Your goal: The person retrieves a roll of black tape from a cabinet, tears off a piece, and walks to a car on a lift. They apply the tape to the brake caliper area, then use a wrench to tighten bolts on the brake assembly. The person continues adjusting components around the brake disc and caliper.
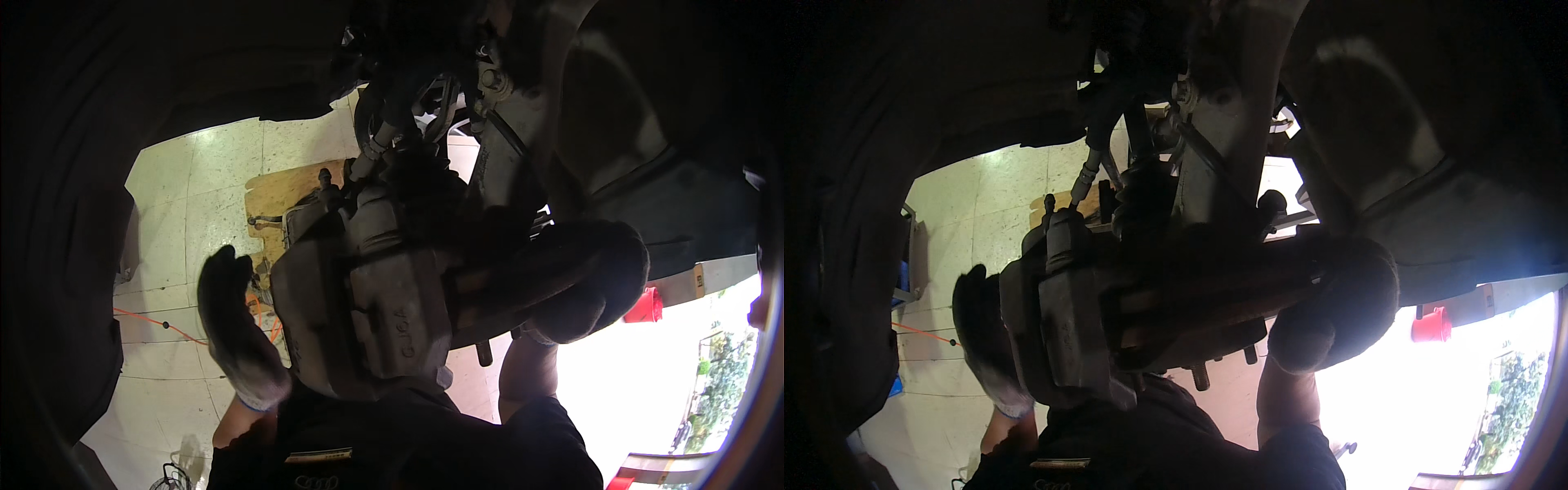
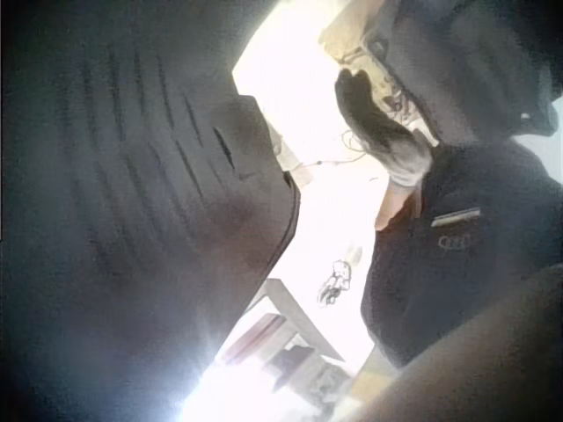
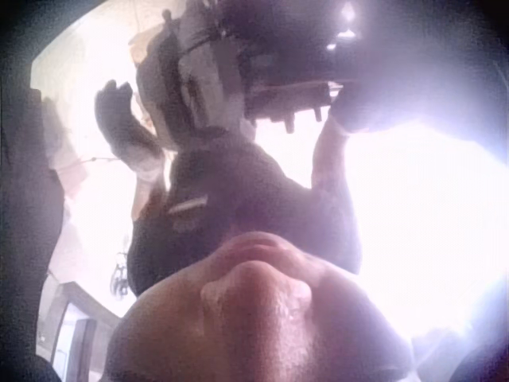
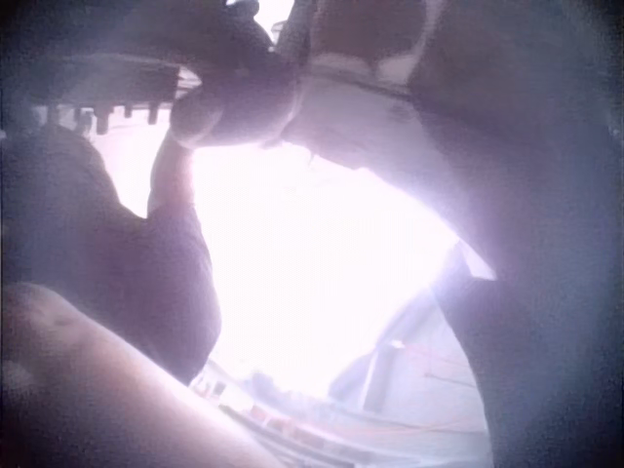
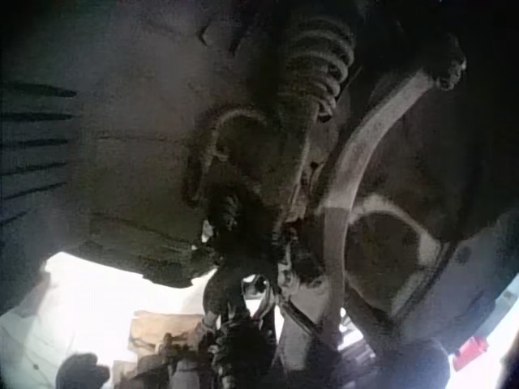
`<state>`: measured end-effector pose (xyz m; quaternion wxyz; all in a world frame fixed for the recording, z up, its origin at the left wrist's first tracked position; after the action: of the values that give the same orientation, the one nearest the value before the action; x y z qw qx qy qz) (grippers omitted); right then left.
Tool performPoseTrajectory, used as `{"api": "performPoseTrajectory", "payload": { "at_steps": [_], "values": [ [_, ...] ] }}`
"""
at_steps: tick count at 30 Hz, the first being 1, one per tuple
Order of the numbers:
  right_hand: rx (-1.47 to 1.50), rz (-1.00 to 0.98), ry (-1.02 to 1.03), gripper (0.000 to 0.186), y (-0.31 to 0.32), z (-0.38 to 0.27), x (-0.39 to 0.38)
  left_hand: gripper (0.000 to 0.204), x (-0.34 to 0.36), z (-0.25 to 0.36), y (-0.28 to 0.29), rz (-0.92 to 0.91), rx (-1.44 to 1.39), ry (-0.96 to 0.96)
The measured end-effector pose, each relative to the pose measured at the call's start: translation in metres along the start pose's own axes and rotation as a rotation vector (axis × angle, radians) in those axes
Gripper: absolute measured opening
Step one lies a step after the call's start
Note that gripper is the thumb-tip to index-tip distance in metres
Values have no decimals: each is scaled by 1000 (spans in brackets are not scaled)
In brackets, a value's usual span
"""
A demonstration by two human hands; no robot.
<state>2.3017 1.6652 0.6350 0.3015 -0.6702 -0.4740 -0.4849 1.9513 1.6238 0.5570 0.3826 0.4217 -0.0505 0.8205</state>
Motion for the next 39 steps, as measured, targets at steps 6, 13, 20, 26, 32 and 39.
{"api": "performPoseTrajectory", "payload": {
  "at_steps": [6, 13, 20, 26, 32, 39],
  "values": [
    [-57, 38, 8, 58, 36, 17, -20, 65, 6, 100, -53, 677, 616, -119],
    [-390, 103, 132, 55, 48, 9, -26, 59, 28, 116, -59, 697, 542, 99],
    [-533, 103, 195, 52, 32, -2, -24, 58, 31, 107, -55, 674, 475, 95],
    [-575, 87, 218, 50, 29, -9, -26, 56, 34, 103, -50, 652, 421, 80],
    [-602, 85, 221, 48, 30, -21, -35, 55, 30, 99, -52, 613, 352, 41],
    [-630, 88, 221, 46, 25, -14, -30, 54, 29, 95, -55, 570, 290, -19]
  ]
}}
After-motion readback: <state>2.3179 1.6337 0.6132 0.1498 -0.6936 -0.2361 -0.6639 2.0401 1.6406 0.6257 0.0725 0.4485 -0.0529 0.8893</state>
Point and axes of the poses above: each hand's wrist, its own x-axis towards the middle knuckle, its own y-axis out of the back of the hand, z = x × y, the point moved 6 cm from there along x, towards the middle knuckle, and after that the axes turned 8 degrees about x, right-handed, at the moved point
